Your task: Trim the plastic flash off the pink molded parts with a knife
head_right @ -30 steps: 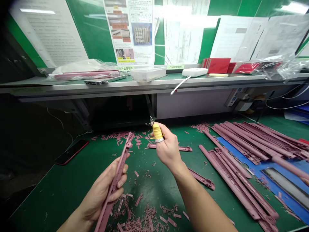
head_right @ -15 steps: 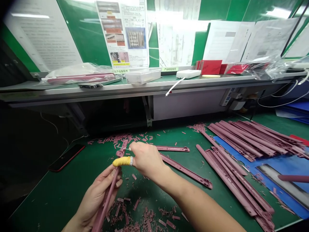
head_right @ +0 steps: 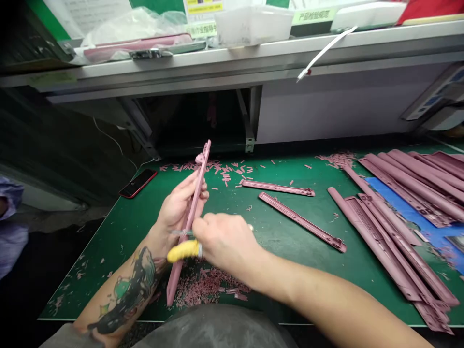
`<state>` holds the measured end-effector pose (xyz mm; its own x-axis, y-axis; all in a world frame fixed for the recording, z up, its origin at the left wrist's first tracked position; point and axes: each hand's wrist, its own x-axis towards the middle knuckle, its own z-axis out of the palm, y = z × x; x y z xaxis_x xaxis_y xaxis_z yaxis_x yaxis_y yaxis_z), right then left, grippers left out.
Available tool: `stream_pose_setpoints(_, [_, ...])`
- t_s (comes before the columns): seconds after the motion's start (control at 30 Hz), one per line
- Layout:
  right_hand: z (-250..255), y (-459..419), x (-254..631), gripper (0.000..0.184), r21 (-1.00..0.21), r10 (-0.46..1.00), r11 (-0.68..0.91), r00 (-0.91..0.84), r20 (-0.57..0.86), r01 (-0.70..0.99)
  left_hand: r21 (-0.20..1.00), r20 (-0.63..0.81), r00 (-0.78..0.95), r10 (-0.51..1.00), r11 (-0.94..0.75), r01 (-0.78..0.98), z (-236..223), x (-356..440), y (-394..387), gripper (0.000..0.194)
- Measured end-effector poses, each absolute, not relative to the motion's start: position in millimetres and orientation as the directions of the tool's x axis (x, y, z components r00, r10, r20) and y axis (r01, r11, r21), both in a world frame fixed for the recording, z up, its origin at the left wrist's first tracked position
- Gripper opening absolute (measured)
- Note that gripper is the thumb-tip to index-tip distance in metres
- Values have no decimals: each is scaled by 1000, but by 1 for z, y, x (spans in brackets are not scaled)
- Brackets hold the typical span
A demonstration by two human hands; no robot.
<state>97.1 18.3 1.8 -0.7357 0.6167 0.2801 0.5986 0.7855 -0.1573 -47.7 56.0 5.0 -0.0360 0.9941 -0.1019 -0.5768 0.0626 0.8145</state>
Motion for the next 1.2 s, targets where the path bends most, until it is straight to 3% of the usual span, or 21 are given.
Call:
stream_pose_setpoints(0.1, [-19, -18, 91, 11, -201, 503, 860, -847, 171, 469, 798, -43, -71, 997, -9, -603, 7, -59, 81, 31])
stream_pose_setpoints(0.2, [-35, -32, 94, 19, -288, 441, 867, -895, 67, 406, 774, 0, -88, 996, -56, -630, 8, -69, 98, 29])
stream_pose_setpoints(0.37, [-20, -3, 118, 28, -673, 634, 614, -765, 109, 413, 735, 24, -107, 994, -90, -672, 4, -79, 107, 25])
stream_pose_setpoints(0.5, [-7, 26, 143, 20, -797, 773, 431, -629, 84, 422, 697, -13, -126, 992, -81, -712, 7, -79, 102, 23])
stream_pose_setpoints(0.7, [-22, 39, 157, 22, -828, 797, 373, -602, 54, 419, 670, -123, -104, 987, 5, -742, 11, -77, 92, 22])
stream_pose_setpoints(0.87, [-8, 38, 141, 48, -799, 785, 461, -597, 165, 385, 695, -128, -53, 990, 51, -717, 14, -63, 68, 22])
stream_pose_setpoints(0.93, [5, 45, 132, 41, -825, 819, 454, -522, 238, 335, 716, -130, -6, 991, 90, -692, 11, -54, 55, 17])
stream_pose_setpoints(1.03, [26, 56, 121, 11, -806, 828, 519, -401, 391, 286, 740, -110, 49, 993, 115, -663, 6, -40, 34, 25])
stream_pose_setpoints(1.2, [39, 61, 112, 25, -694, 782, 622, -335, 526, 363, 786, -142, 58, 988, 148, -600, 6, -27, 8, 35])
